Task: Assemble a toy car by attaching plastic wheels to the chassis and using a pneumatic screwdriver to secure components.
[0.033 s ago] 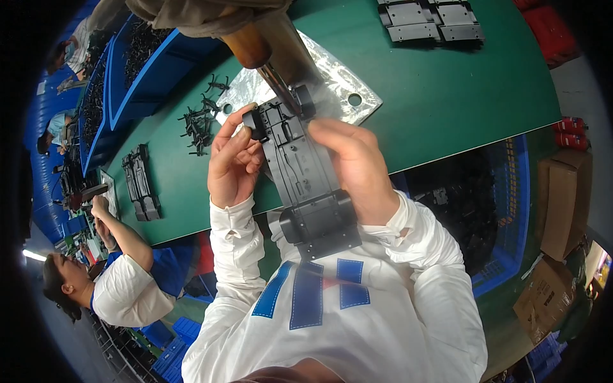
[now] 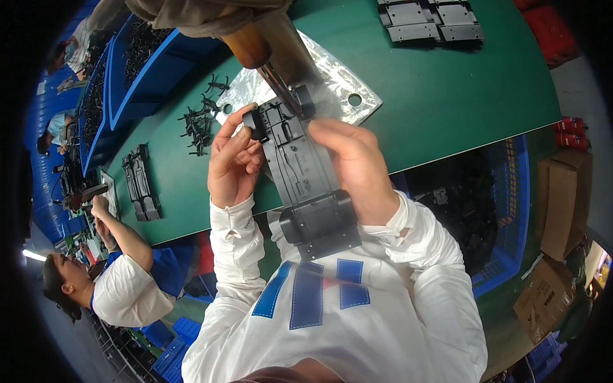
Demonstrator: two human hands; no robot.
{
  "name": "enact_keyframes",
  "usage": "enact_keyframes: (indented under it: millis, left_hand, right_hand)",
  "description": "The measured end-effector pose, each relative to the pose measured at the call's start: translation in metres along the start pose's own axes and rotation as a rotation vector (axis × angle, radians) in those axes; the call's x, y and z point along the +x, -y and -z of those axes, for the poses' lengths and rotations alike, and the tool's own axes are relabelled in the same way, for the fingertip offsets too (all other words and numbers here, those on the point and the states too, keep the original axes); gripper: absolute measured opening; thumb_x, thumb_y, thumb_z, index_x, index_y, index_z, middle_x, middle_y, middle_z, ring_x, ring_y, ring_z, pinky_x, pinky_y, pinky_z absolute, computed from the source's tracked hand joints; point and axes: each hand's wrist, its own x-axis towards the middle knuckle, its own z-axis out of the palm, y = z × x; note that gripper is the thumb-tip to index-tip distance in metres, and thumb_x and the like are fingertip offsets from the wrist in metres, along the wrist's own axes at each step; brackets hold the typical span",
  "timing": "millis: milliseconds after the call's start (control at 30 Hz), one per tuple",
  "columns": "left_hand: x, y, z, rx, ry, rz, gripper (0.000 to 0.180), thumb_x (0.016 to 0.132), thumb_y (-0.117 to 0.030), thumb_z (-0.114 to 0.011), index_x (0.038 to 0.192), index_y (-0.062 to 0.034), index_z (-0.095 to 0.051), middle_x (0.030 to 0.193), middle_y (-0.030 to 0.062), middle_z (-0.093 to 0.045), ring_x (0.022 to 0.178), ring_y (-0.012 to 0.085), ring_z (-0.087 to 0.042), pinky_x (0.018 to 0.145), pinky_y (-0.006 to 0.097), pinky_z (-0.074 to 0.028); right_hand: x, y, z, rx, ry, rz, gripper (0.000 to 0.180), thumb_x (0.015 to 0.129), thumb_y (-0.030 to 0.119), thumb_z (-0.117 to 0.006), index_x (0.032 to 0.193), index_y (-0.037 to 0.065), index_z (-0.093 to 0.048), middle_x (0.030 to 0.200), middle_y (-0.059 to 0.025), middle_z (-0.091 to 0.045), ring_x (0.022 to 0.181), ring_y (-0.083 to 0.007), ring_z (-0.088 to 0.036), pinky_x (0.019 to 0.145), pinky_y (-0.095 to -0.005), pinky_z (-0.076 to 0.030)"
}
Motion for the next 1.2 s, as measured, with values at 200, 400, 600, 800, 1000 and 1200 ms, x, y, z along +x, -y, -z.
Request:
enact_keyframes:
  millis: [200, 400, 600, 800, 1000, 1200]
  left_hand:
    - [0.000, 0.000, 0.000, -0.007, 0.006, 0.002, 0.040, 0.089, -0.009, -0.065, 0.127, 0.0022, -0.054, 0.075, 0.0011, -0.057, 0.058, 0.0091, -0.049, 0.049, 0.019, -0.035]
    - [0.000, 0.000, -0.001, 0.031, -0.019, 0.001, 0.041, 0.089, -0.010, -0.065, 0.127, 0.0020, -0.055, 0.073, 0.0011, -0.057, 0.057, 0.0095, -0.049, 0.048, 0.019, -0.034]
    - [0.000, 0.001, 0.001, 0.013, 0.002, -0.001, 0.041, 0.089, -0.010, -0.065, 0.127, 0.0021, -0.054, 0.072, 0.0009, -0.057, 0.056, 0.0094, -0.048, 0.047, 0.019, -0.033]
    - [0.001, 0.001, 0.001, 0.003, 0.011, -0.002, 0.040, 0.089, -0.010, -0.065, 0.126, 0.0019, -0.055, 0.072, 0.0008, -0.056, 0.056, 0.0091, -0.048, 0.048, 0.019, -0.033]
    - [0.000, 0.000, -0.008, 0.061, -0.054, 0.002, 0.045, 0.092, -0.009, -0.058, 0.134, 0.0033, -0.048, 0.069, -0.0013, -0.053, 0.053, 0.0036, -0.041, 0.044, 0.015, -0.032]
    - [0.000, 0.001, -0.004, 0.056, -0.026, -0.003, 0.045, 0.092, -0.009, -0.058, 0.134, 0.0032, -0.048, 0.069, -0.0012, -0.053, 0.052, 0.0038, -0.043, 0.044, 0.015, -0.033]
  right_hand:
    - [-0.001, 0.000, 0.001, -0.012, 0.015, 0.017, 0.026, 0.094, 0.013, -0.057, 0.110, -0.007, -0.064, 0.104, -0.0070, -0.066, 0.095, -0.0121, -0.059, 0.087, -0.0251, -0.044]
    - [0.000, -0.002, 0.002, 0.009, 0.020, 0.021, 0.026, 0.094, 0.013, -0.057, 0.109, -0.006, -0.064, 0.104, -0.0069, -0.066, 0.095, -0.0121, -0.059, 0.087, -0.0250, -0.044]
    - [0.000, 0.000, 0.001, 0.005, 0.020, 0.019, 0.025, 0.094, 0.013, -0.057, 0.109, -0.006, -0.064, 0.105, -0.0070, -0.066, 0.095, -0.0123, -0.059, 0.087, -0.0251, -0.044]
    - [0.000, 0.000, 0.001, 0.029, 0.032, 0.014, 0.024, 0.094, 0.013, -0.057, 0.108, -0.006, -0.064, 0.103, -0.0069, -0.066, 0.095, -0.0123, -0.059, 0.087, -0.0253, -0.044]
    - [0.001, -0.001, 0.003, 0.018, 0.016, 0.023, 0.024, 0.094, 0.012, -0.058, 0.108, -0.006, -0.064, 0.103, -0.0070, -0.066, 0.094, -0.0124, -0.058, 0.087, -0.0252, -0.044]
    - [0.000, 0.000, 0.001, 0.015, 0.010, 0.014, 0.025, 0.093, 0.013, -0.058, 0.108, -0.007, -0.064, 0.102, -0.0075, -0.066, 0.094, -0.0126, -0.059, 0.086, -0.0254, -0.045]
